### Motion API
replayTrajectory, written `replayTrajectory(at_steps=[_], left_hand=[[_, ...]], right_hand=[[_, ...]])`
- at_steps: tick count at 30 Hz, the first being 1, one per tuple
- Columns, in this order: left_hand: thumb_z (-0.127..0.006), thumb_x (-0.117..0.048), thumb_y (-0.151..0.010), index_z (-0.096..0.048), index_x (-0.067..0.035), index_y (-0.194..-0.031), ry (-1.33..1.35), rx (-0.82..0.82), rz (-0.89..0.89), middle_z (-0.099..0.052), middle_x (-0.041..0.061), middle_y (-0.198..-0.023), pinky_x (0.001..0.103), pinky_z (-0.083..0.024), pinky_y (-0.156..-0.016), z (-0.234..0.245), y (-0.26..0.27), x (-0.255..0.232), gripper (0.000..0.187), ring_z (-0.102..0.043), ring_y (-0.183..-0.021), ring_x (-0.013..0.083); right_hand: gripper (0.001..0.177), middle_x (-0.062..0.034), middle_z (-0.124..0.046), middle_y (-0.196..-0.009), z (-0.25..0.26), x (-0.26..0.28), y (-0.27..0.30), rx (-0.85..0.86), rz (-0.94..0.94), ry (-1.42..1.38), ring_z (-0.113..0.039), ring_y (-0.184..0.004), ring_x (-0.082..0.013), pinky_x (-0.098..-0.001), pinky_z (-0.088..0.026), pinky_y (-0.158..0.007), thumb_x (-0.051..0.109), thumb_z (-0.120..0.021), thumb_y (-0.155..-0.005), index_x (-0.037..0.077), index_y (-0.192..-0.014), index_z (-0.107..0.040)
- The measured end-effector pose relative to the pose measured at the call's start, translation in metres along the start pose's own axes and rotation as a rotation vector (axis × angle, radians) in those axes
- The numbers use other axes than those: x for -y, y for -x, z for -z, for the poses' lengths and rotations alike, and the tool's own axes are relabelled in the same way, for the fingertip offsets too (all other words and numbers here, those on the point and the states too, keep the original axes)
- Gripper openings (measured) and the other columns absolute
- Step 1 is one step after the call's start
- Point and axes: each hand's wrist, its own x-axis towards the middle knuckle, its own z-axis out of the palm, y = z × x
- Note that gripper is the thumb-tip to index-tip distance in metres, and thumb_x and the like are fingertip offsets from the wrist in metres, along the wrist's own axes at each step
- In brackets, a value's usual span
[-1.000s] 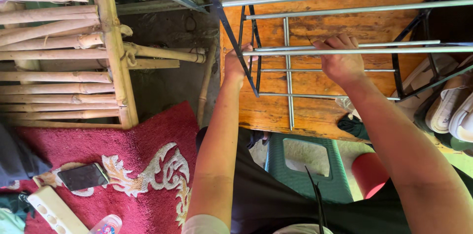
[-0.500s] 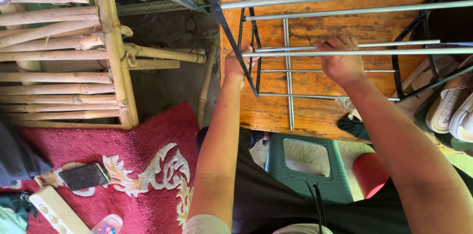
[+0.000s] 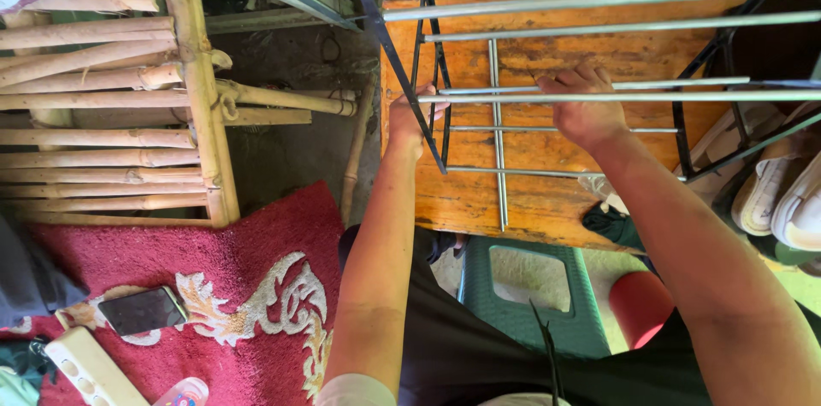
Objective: The person assembles a metal shoe rack by inserting horizontal rods into the frame on a wooden table. After completing the rack, the person picks up a pink sandal, sprays it with a cleaning solution, and wipes it with a cloth.
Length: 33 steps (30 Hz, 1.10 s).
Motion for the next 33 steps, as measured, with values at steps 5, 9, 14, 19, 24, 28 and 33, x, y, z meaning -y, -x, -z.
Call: replayTrajectory(at_steps=[5,9,14,19,24,28,33], left_hand=[[-0.071,-0.013,-0.095,-0.067,0.012,-0.119,-0.023,-0.053,0.021,-0.075,0.020,-0.095,0.034,-0.061,-0.070,0.001,-0.007,0.003,0.035,-0.077,-0.084,0.0280],[-0.070,-0.014,-0.095,-0.066,0.011,-0.120,0.026,-0.073,0.002,-0.075,0.019,-0.096,0.034,-0.063,-0.072,0.003,-0.013,0.013,0.035,-0.077,-0.082,0.0269],[-0.071,-0.014,-0.097,-0.066,0.014,-0.120,-0.009,-0.071,-0.023,-0.074,0.022,-0.096,0.035,-0.059,-0.069,0.003,-0.017,0.018,0.037,-0.075,-0.082,0.0288],[-0.068,-0.017,-0.097,-0.065,0.009,-0.122,-0.044,-0.086,0.010,-0.074,0.020,-0.102,0.036,-0.064,-0.076,0.000,-0.012,0.014,0.036,-0.078,-0.089,0.0286],[-0.069,-0.017,-0.096,-0.065,0.009,-0.123,-0.004,-0.131,0.028,-0.074,0.020,-0.101,0.040,-0.065,-0.079,-0.001,-0.017,0.019,0.038,-0.077,-0.090,0.0317],[-0.069,-0.016,-0.096,-0.067,0.004,-0.123,-0.019,-0.069,0.075,-0.076,0.016,-0.096,0.035,-0.065,-0.075,0.015,-0.030,0.033,0.034,-0.078,-0.085,0.0263],[-0.064,-0.003,-0.098,-0.069,0.001,-0.118,-0.253,-0.121,-0.467,-0.067,0.009,-0.100,0.034,-0.049,-0.077,0.037,-0.008,-0.001,0.022,-0.062,-0.087,0.0194]], right_hand=[[0.032,-0.0016,-0.070,-0.109,-0.002,-0.004,-0.002,0.011,0.021,-0.064,-0.062,-0.105,-0.0287,-0.0476,-0.052,-0.093,0.002,-0.065,-0.087,0.017,-0.114,-0.074],[0.031,-0.0037,-0.069,-0.109,-0.002,0.000,0.002,-0.009,0.018,-0.027,-0.063,-0.105,-0.0287,-0.0475,-0.051,-0.089,0.002,-0.065,-0.087,0.016,-0.112,-0.074],[0.027,-0.0057,-0.068,-0.105,0.000,0.005,0.003,-0.001,0.026,-0.017,-0.062,-0.103,-0.0292,-0.0482,-0.051,-0.087,0.003,-0.067,-0.088,0.014,-0.112,-0.074],[0.037,-0.0043,-0.070,-0.106,-0.001,0.001,-0.005,0.046,0.024,-0.046,-0.064,-0.104,-0.0288,-0.0478,-0.052,-0.091,0.001,-0.065,-0.080,0.013,-0.113,-0.074],[0.028,-0.0068,-0.072,-0.103,-0.006,0.005,-0.017,0.032,0.006,-0.099,-0.063,-0.103,-0.0299,-0.0477,-0.051,-0.096,0.005,-0.068,-0.085,0.014,-0.110,-0.075],[0.024,-0.0066,-0.072,-0.100,0.007,0.014,-0.018,0.086,-0.034,-0.076,-0.063,-0.106,-0.0299,-0.0482,-0.050,-0.097,0.008,-0.068,-0.088,0.014,-0.110,-0.076],[0.038,-0.0127,-0.073,-0.116,0.061,0.032,-0.012,-0.180,-0.107,-0.017,-0.062,-0.111,-0.0326,-0.0514,-0.049,-0.095,0.014,-0.071,-0.082,0.005,-0.119,-0.074]])
